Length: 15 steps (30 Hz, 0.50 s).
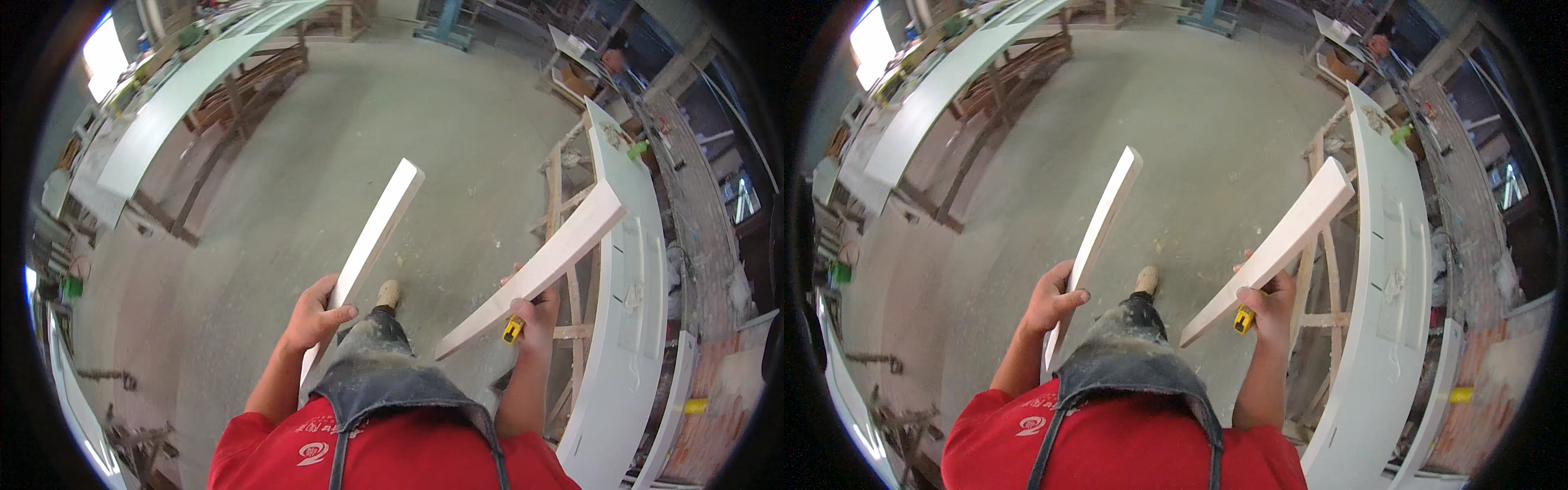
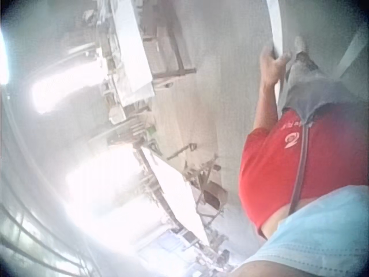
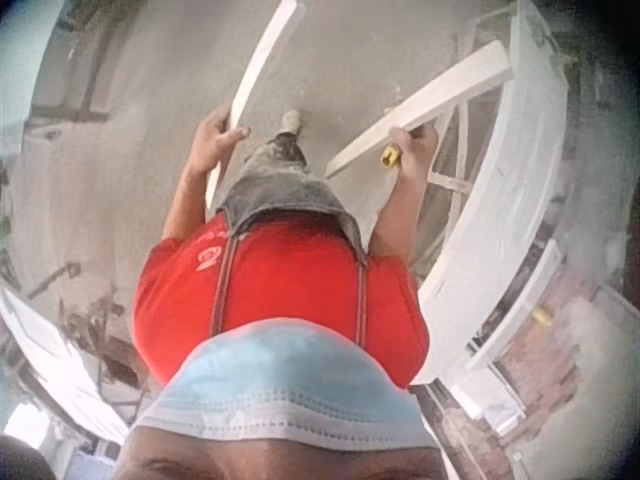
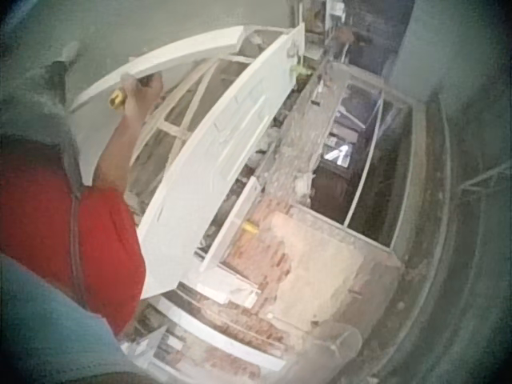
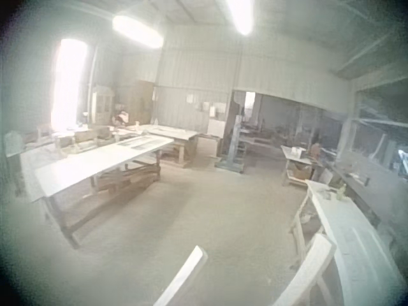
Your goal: The person uses an angle grinder to smooth the edges of white ceramic strips. They measure the strips with a tape measure, cut them to length, and fit them into a ceramic sink basin to check alignment.
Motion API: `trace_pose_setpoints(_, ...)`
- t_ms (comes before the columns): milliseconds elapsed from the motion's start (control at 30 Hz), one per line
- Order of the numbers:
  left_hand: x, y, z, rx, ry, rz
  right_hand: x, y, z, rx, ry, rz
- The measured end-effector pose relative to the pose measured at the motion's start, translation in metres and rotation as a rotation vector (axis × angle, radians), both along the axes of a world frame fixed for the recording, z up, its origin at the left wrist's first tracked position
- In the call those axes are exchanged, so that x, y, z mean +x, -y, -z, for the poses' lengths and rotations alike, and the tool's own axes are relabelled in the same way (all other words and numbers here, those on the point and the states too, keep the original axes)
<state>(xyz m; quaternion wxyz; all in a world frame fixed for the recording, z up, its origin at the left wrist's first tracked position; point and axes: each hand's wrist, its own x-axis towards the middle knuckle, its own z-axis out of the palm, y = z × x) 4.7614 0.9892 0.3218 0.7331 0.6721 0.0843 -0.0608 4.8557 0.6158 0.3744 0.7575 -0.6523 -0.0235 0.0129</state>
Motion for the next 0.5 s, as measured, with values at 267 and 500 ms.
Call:
trace_pose_setpoints(267,0.281,0.022,-0.013,0.189,-0.004,0.048,0.222,0.032,-0.013,0.051,0.022,0.160)
trace_pose_setpoints(500,0.505,0.054,-0.023,0.379,0.054,0.080,0.428,0.066,0.008,0.203,0.059,0.276)
